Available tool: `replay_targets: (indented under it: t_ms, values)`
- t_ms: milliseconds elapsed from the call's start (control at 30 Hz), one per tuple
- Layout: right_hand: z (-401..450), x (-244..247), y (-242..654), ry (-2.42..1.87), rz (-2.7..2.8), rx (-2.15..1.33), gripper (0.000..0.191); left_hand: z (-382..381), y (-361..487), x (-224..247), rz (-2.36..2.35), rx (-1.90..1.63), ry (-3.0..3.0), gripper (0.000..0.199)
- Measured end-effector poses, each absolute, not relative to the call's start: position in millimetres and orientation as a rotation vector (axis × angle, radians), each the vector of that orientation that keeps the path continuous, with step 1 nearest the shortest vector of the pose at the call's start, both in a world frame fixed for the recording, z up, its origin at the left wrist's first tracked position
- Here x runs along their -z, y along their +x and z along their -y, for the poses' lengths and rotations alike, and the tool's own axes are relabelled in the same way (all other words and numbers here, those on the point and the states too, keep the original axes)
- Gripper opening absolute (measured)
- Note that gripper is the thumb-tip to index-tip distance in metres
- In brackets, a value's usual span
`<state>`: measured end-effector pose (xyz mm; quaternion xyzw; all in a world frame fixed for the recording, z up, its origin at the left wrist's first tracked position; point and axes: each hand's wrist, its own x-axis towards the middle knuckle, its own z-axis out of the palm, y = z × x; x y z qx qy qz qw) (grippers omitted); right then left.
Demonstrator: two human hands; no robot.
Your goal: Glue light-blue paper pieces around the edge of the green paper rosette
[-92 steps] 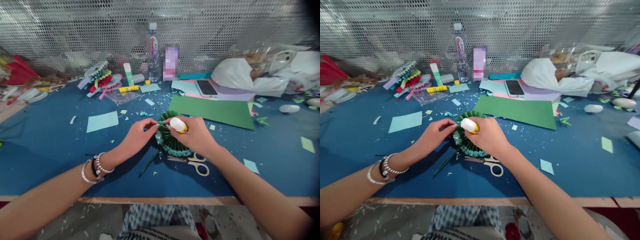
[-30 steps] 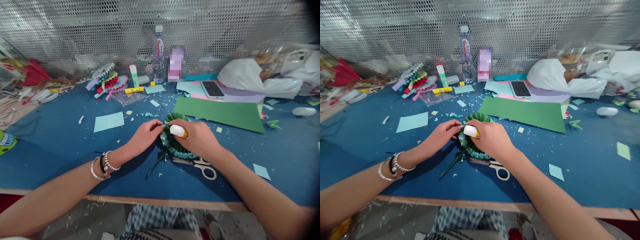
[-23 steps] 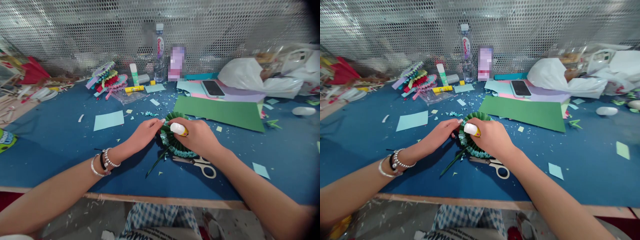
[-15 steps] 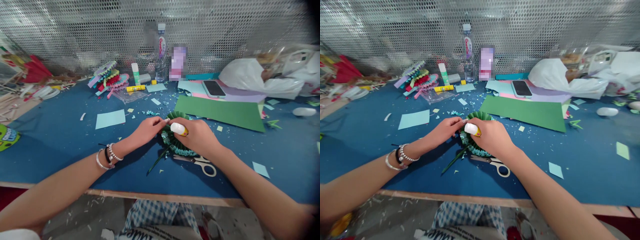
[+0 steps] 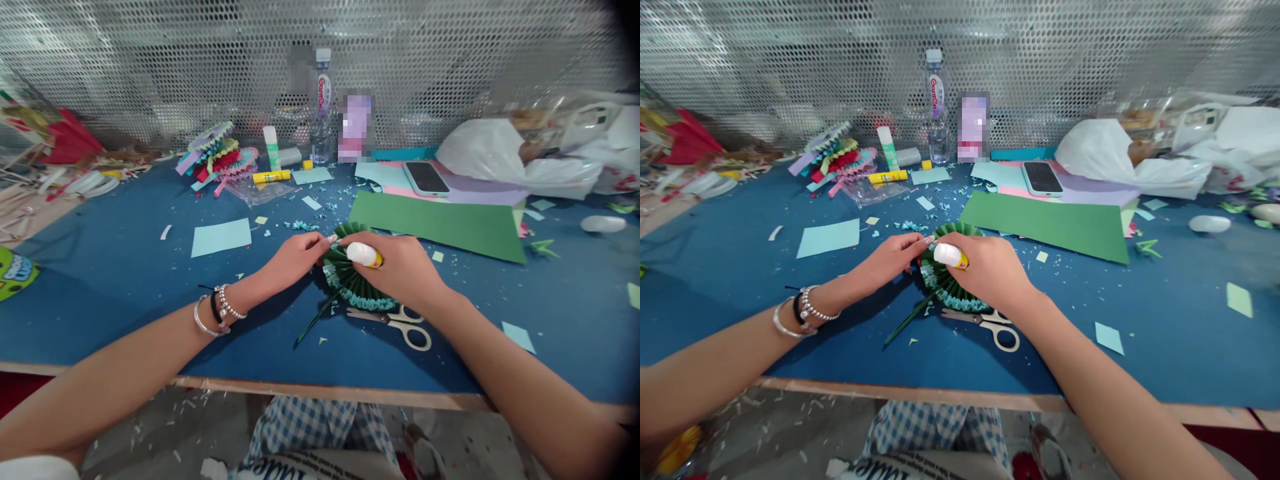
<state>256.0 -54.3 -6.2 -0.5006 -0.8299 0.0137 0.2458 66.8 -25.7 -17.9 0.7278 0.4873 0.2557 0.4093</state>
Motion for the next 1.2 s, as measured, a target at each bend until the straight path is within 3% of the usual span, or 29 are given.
replay_targets:
  t_ms: [1200]
  values:
    - [56.7, 2.2, 257.6, -1.366, 2.464, 0.075, 0.034, 26.1, 69.2, 16.0, -1.258, -0.678, 1.849, 0.031]
